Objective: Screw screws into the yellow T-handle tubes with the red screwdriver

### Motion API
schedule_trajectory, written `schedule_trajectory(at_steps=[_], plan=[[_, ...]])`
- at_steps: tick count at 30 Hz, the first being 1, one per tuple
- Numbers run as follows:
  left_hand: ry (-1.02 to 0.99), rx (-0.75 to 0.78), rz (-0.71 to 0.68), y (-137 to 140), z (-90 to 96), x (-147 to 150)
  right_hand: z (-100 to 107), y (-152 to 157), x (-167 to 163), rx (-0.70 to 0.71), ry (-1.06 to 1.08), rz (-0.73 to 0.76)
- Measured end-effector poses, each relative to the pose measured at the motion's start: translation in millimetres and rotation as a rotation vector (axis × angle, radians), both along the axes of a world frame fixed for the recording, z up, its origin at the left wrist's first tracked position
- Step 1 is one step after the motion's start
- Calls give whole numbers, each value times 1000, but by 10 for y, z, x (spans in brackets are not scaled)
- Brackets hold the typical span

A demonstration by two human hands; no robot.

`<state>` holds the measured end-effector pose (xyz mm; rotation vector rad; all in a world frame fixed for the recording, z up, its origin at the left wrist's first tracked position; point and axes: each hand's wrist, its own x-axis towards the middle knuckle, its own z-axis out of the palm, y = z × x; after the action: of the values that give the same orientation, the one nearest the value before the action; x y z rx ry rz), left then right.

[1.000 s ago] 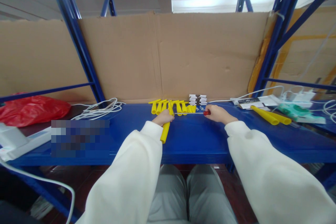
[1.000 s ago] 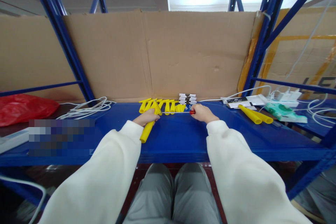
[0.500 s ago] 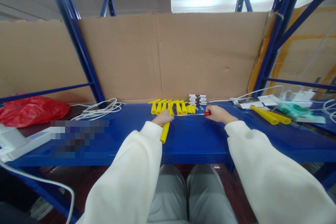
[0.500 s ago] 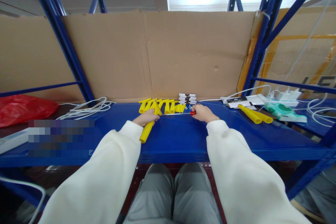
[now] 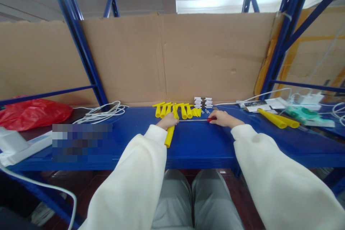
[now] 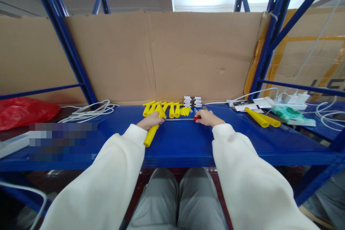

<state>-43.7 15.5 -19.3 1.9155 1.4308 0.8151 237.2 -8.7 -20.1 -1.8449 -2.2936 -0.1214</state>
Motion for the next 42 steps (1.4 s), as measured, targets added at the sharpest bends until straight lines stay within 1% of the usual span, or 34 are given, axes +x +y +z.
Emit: schedule_trajectory(at_steps=[3, 6, 9, 12, 15, 17, 21, 24, 27, 31, 37, 42], plan=[[87, -61, 34, -51, 50, 20, 10, -5, -12, -33, 19, 3], [93, -51, 48, -96, 84, 39, 8, 0, -25, -40, 20, 17], [70, -37, 53, -127, 105, 54, -12, 7, -60, 17, 10, 48], [56, -35, 68, -160, 137, 72, -22, 19, -162, 114, -4, 97], [33, -38, 55, -196, 171, 90, 11, 58, -368, 229, 23, 222], [-3, -30, 25, -210, 180, 96, 59, 111, -556, 271, 72, 300], [-67, -8, -14, -184, 151, 93, 154, 260, -926, 244, 159, 364], [-70, -1, -14, -139, 115, 87, 148, 352, -1078, 225, 211, 380], [-54, -2, -28, -122, 106, 92, 80, 386, -1103, 236, 252, 378], [-57, 11, -48, -157, 140, 113, 17, 363, -1061, 251, 265, 363], [-13, -7, -30, -204, 175, 130, 18, 337, -1054, 257, 268, 344], [-36, -9, -97, -244, 196, 140, 14, 339, -1052, 245, 281, 335]])
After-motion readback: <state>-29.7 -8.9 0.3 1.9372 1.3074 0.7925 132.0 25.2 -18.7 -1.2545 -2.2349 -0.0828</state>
